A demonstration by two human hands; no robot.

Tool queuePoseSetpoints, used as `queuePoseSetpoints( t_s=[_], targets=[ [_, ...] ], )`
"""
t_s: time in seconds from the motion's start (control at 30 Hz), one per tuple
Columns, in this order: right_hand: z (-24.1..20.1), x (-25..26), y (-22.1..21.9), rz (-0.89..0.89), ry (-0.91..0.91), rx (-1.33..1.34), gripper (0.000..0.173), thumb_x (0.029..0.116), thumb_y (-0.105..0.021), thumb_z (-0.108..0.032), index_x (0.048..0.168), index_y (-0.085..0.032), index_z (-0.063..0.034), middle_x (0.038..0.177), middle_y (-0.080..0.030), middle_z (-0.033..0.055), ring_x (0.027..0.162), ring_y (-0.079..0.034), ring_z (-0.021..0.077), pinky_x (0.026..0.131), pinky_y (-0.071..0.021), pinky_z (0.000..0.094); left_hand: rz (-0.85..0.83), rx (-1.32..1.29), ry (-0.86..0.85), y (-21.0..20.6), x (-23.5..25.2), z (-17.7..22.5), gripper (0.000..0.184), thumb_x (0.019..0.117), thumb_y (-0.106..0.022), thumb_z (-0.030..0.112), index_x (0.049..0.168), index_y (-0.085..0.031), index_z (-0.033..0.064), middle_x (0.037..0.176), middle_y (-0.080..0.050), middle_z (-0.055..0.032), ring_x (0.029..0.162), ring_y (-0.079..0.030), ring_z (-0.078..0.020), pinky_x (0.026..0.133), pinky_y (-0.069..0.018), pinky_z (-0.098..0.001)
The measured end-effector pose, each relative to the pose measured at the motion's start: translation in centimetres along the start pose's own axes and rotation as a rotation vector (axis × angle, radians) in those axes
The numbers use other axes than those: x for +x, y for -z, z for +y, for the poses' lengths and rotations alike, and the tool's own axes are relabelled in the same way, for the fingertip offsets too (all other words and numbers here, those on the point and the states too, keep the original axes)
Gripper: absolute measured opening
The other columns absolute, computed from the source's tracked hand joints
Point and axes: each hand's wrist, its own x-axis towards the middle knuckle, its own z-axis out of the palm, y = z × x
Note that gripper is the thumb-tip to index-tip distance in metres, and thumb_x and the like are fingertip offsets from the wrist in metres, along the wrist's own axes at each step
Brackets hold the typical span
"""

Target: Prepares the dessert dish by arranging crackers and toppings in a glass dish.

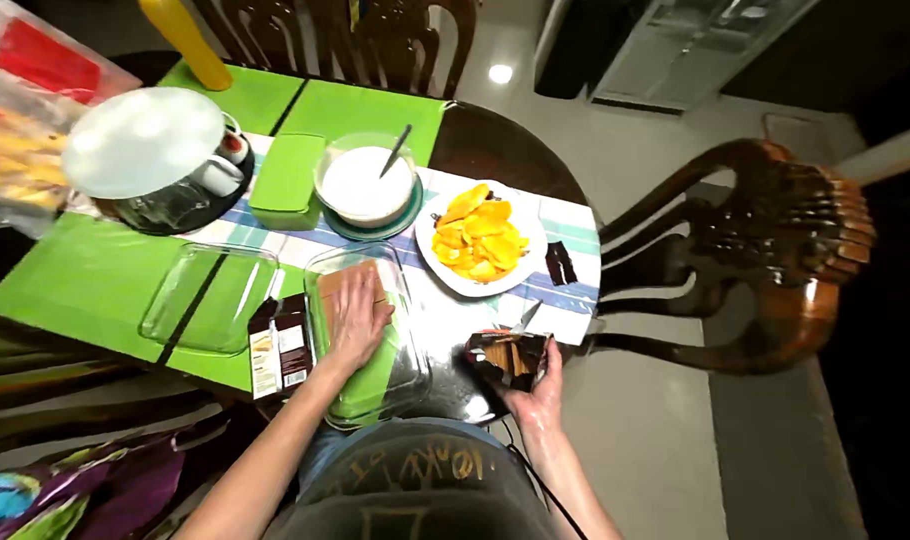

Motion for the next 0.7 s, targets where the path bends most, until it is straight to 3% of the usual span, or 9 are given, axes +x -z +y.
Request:
queuePoseSetpoints(
  t_s=[0.03,0.1,0.13,0.2,0.3,0.43,0.57,0.7],
  targets=[
    [0.0,0.0,-0.2,-0.009,-0.005,0.014,0.048,0.1002,-0.039,-0.061,0.114,-0.059,-0.0194,0.104,-0.070,0.0057,0.099,-0.069,0.0240,0.081,-0.0570,0.0567,0.046,-0.132,-0.104,1.3,-0.3,2.9,0.059,0.1052,-0.050,0.040,0.148,-0.050,-0.0008,0.154,-0.047,-0.0229,0.144,-0.043,-0.0397,0.118,-0.0354,-0.0571],
    [0.4,-0.1,-0.4,-0.045,0.001,0.038,0.046,0.1018,-0.039,-0.059,0.113,-0.058,-0.0190,0.101,-0.070,0.0052,0.097,-0.069,0.0224,0.081,-0.0580,0.0546,0.068,-0.350,-0.387,3.1,-1.1,8.2,0.029,0.1037,-0.057,0.018,0.123,-0.069,-0.0016,0.124,-0.069,-0.0177,0.120,-0.065,-0.0288,0.104,-0.0533,-0.0436],
    [0.7,0.0,-0.5,-0.075,0.009,0.045,0.045,0.1027,-0.038,-0.057,0.113,-0.058,-0.0187,0.100,-0.070,0.0049,0.096,-0.069,0.0213,0.080,-0.0584,0.0527,0.045,-0.415,-0.517,3.6,-1.4,10.3,0.022,0.1017,-0.056,0.008,0.114,-0.073,0.0013,0.114,-0.073,-0.0137,0.111,-0.069,-0.0245,0.099,-0.0567,-0.0396],
    [1.2,0.0,-0.7,-0.111,0.018,0.061,0.044,0.1035,-0.039,-0.055,0.112,-0.059,-0.0176,0.100,-0.070,0.0051,0.095,-0.070,0.0201,0.080,-0.0591,0.0496,-0.005,-0.419,-0.634,3.6,-1.5,13.1,0.020,0.0986,-0.057,0.001,0.108,-0.075,0.0051,0.107,-0.075,-0.0098,0.106,-0.071,-0.0216,0.096,-0.0581,-0.0361],
    [1.7,-0.4,-0.8,-0.129,-0.009,0.112,0.049,0.1026,-0.038,-0.058,0.121,-0.057,-0.0168,0.110,-0.069,0.0072,0.102,-0.069,0.0223,0.084,-0.0583,0.0510,-0.022,-0.327,-0.569,2.7,-1.4,14.1,0.018,0.1004,-0.063,0.013,0.110,-0.074,0.0038,0.110,-0.074,-0.0114,0.108,-0.071,-0.0239,0.096,-0.0574,-0.0368],
    [1.5,-0.7,-0.4,-0.125,0.053,0.097,0.050,0.1034,-0.036,-0.057,0.123,-0.057,-0.0162,0.111,-0.069,0.0083,0.104,-0.069,0.0235,0.084,-0.0584,0.0521,-0.113,-0.373,-0.402,2.8,-1.1,14.5,0.036,0.0943,-0.072,0.025,0.120,-0.071,-0.0001,0.120,-0.072,-0.0146,0.114,-0.069,-0.0266,0.100,-0.0553,-0.0393],
    [1.6,-0.8,-0.2,-0.179,0.099,0.066,0.047,0.1048,-0.035,-0.054,0.126,-0.056,-0.0181,0.115,-0.069,0.0061,0.107,-0.068,0.0215,0.087,-0.0581,0.0511,-0.219,-0.439,-0.321,3.5,-0.4,15.1,0.045,0.0973,-0.068,0.025,0.133,-0.064,-0.0027,0.135,-0.066,-0.0166,0.122,-0.064,-0.0281,0.106,-0.0510,-0.0405],
    [1.6,-0.8,0.0,-0.252,0.193,-0.008,0.043,0.1074,-0.031,-0.049,0.123,-0.056,-0.0169,0.111,-0.070,0.0033,0.105,-0.069,0.0175,0.087,-0.0603,0.0457,-0.261,-0.374,-0.354,3.7,-0.2,15.9,0.032,0.0988,-0.063,0.020,0.121,-0.070,-0.0006,0.127,-0.070,-0.0153,0.118,-0.067,-0.0293,0.101,-0.0535,-0.0456]
  ],
)
